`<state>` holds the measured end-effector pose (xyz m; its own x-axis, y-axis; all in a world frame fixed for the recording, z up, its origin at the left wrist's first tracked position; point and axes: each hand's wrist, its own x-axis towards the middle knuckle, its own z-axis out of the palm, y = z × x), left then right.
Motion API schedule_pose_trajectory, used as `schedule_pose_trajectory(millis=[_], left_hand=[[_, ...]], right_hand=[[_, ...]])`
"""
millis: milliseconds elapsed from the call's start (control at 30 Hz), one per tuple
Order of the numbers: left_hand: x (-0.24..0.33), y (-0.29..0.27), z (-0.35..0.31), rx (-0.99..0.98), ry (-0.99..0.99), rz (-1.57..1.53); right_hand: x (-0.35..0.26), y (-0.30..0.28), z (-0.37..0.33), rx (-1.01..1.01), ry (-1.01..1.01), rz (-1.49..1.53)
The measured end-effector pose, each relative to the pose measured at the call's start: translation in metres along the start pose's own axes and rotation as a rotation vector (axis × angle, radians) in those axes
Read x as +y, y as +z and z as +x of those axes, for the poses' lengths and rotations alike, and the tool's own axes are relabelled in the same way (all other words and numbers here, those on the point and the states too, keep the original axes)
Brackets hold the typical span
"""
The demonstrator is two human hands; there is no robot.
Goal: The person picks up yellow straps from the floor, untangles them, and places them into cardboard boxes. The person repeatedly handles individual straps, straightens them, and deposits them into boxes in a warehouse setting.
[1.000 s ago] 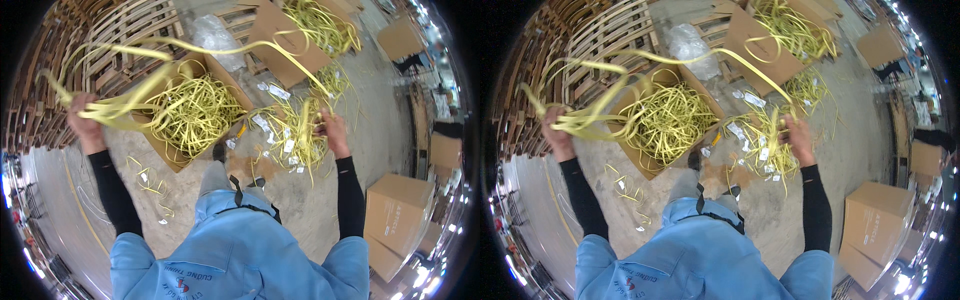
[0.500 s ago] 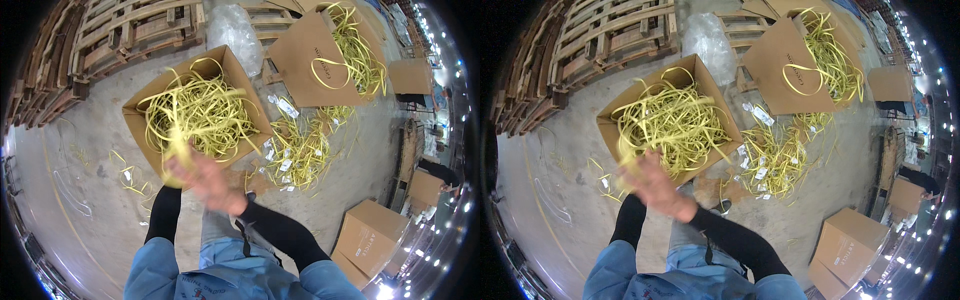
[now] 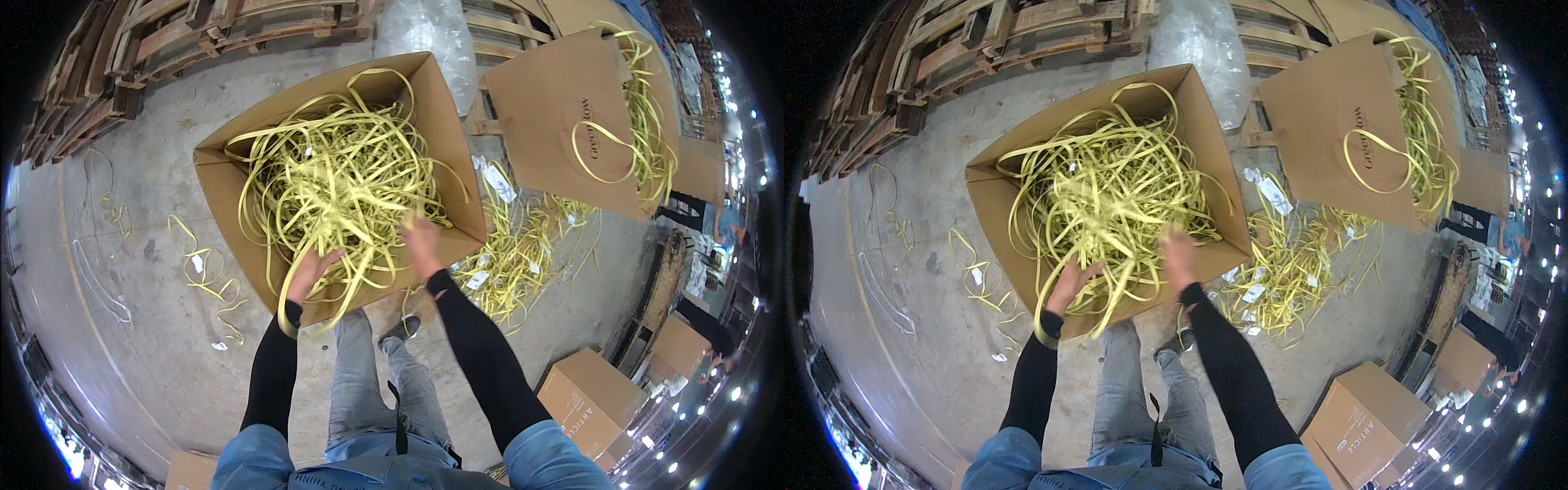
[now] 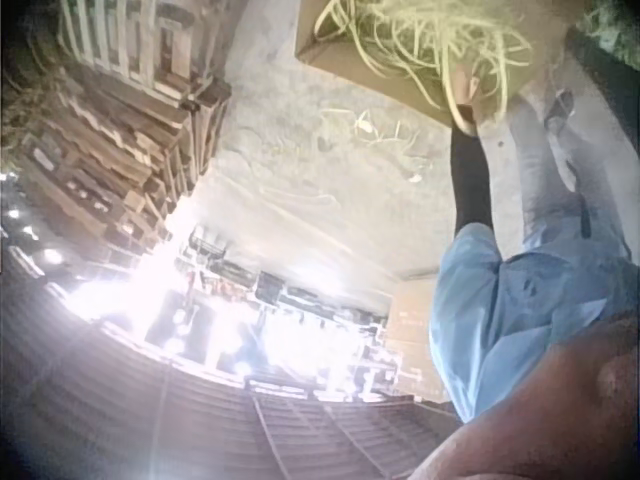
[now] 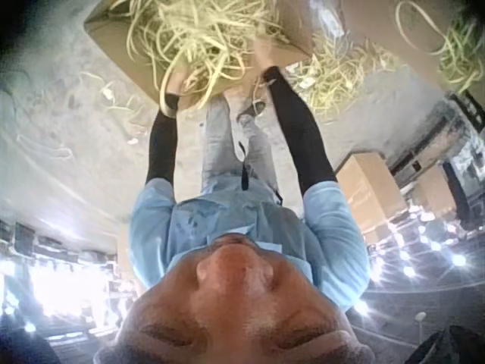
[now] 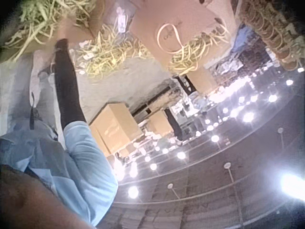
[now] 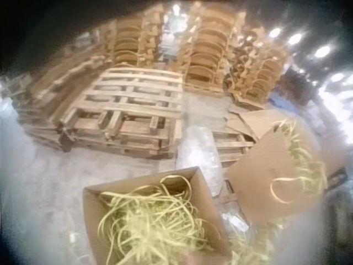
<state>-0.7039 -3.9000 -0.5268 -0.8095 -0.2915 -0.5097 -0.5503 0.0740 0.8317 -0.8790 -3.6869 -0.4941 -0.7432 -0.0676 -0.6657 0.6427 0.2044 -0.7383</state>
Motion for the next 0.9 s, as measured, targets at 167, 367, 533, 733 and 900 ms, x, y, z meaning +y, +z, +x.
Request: schedule_pose_trajectory(millis=[167, 367, 533, 733, 900], left_hand=[[0.032, -0.052, -0.067, 0.380, -0.354, -0.472], [0.097, 0.002, -0.097, 0.491, 0.367, -0.113], [0.068, 0.105, 0.018, 0.067, 0.652, 0.657], [-0.056, 0.138, 0.215, -0.286, 0.155, 1.274], [-0.115, 0.147, 0.315, -0.282, 0.099, 1.332]], right_hand=[[0.046, -0.131, 0.047, 0.232, -0.003, -0.372], [0.005, -0.133, -0.004, 0.127, -0.516, -0.999], [0.014, -0.127, -0.006, 0.296, -0.589, -1.180], [0.059, -0.135, 0.010, 0.372, -0.556, -1.052], [0.069, -0.141, 0.011, 0.362, -0.627, -0.982]])
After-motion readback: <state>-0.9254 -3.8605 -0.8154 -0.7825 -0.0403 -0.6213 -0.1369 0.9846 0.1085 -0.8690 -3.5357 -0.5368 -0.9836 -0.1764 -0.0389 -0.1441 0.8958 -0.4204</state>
